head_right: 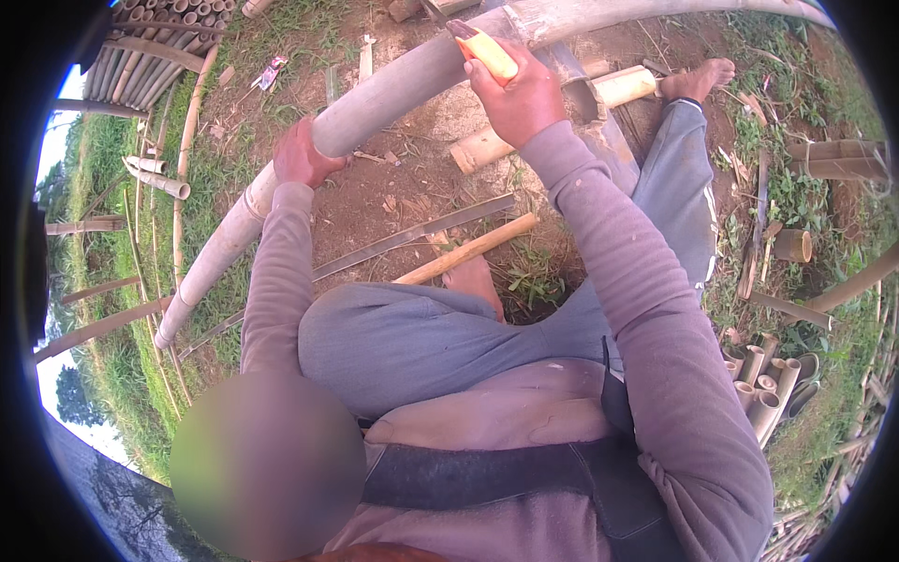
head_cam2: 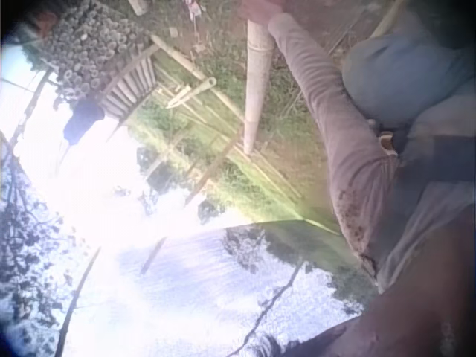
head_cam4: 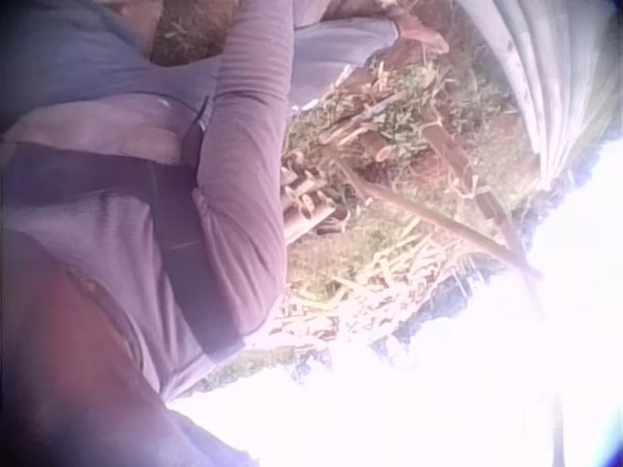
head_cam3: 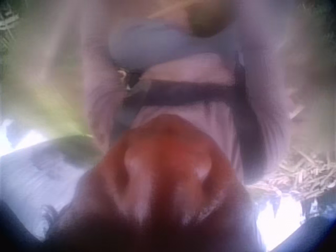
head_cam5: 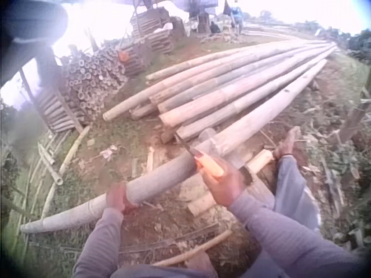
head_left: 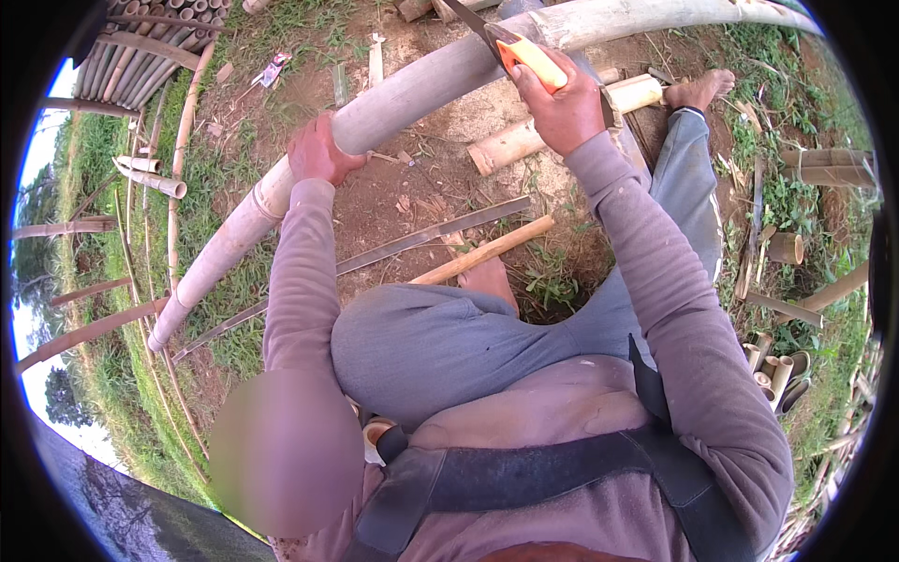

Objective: The person uses a hand saw to cut long bamboo poles into shorter sections. They position each pole on a small wooden support, saw through it, then move the cut piece aside and repeat the process with additional poles.

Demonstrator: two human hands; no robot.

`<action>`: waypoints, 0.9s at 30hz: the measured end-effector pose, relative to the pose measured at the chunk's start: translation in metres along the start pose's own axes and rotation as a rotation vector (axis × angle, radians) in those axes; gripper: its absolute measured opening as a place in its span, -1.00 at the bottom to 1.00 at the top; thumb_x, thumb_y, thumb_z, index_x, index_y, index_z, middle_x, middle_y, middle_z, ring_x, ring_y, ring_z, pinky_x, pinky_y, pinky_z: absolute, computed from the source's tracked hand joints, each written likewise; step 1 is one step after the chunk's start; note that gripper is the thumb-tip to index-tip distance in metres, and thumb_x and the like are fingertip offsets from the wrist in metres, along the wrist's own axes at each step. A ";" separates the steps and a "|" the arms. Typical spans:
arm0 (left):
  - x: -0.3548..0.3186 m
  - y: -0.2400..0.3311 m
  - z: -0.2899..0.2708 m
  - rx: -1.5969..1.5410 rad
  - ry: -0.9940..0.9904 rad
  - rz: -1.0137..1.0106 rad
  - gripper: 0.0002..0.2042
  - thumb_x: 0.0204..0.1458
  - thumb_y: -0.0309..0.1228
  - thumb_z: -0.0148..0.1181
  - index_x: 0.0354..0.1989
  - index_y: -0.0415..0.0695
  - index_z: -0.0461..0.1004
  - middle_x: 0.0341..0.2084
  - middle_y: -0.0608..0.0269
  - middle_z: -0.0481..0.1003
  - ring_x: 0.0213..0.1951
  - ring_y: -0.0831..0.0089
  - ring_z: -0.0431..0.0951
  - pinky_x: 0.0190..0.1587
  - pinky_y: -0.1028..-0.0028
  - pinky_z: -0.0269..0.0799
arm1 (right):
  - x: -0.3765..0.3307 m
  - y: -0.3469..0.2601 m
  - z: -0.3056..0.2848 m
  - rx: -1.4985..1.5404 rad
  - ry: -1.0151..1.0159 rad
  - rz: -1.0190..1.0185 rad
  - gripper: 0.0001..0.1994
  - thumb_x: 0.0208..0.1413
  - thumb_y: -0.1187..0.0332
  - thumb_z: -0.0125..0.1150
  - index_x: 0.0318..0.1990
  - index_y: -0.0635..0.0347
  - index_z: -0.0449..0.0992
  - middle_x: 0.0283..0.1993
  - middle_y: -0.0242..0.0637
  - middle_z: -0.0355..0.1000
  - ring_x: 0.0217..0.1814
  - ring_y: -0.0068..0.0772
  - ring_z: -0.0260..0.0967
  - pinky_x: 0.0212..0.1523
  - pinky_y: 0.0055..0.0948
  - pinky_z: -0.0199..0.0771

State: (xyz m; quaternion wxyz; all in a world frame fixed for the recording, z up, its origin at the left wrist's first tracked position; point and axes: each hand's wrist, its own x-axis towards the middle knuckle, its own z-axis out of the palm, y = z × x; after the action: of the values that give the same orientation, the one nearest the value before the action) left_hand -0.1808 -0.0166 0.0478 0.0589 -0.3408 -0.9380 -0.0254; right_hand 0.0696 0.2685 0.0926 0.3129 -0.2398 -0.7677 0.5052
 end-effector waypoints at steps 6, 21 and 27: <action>-0.021 -0.024 0.016 0.006 -0.041 -0.018 -0.07 -0.37 -0.01 0.68 0.28 -0.08 0.44 0.14 0.03 0.57 0.22 0.03 0.54 0.29 0.08 0.40 | -0.142 0.004 -0.073 -0.041 -0.025 -0.107 -0.53 0.23 0.51 0.38 0.28 0.41 0.49 0.20 0.00 0.59 0.02 -0.29 0.67 0.03 -0.37 0.68; -0.004 -0.011 -0.006 0.053 -0.057 -0.024 0.01 -0.38 -0.01 0.71 0.34 -0.13 0.39 0.20 0.01 0.53 0.26 0.01 0.52 0.31 0.06 0.40 | -0.072 0.017 -0.018 0.027 0.045 -0.172 -0.51 0.20 0.40 0.44 0.27 0.29 0.52 0.12 -0.05 0.63 0.10 -0.20 0.66 0.06 -0.28 0.66; -0.017 -0.007 0.007 0.025 -0.034 -0.015 -0.03 -0.36 -0.02 0.69 0.31 -0.12 0.40 0.18 0.02 0.54 0.26 0.01 0.50 0.32 0.04 0.36 | -0.201 0.033 -0.102 -0.010 -0.019 -0.055 -0.48 0.18 0.54 0.38 0.29 0.46 0.45 0.22 0.05 0.58 0.22 -0.10 0.63 0.21 -0.28 0.63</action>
State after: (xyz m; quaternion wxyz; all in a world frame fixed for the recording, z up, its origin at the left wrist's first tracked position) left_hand -0.1727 -0.0319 0.0388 0.0471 -0.3332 -0.9416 -0.0085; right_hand 0.2838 0.2067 0.0442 0.3183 -0.2154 -0.7793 0.4949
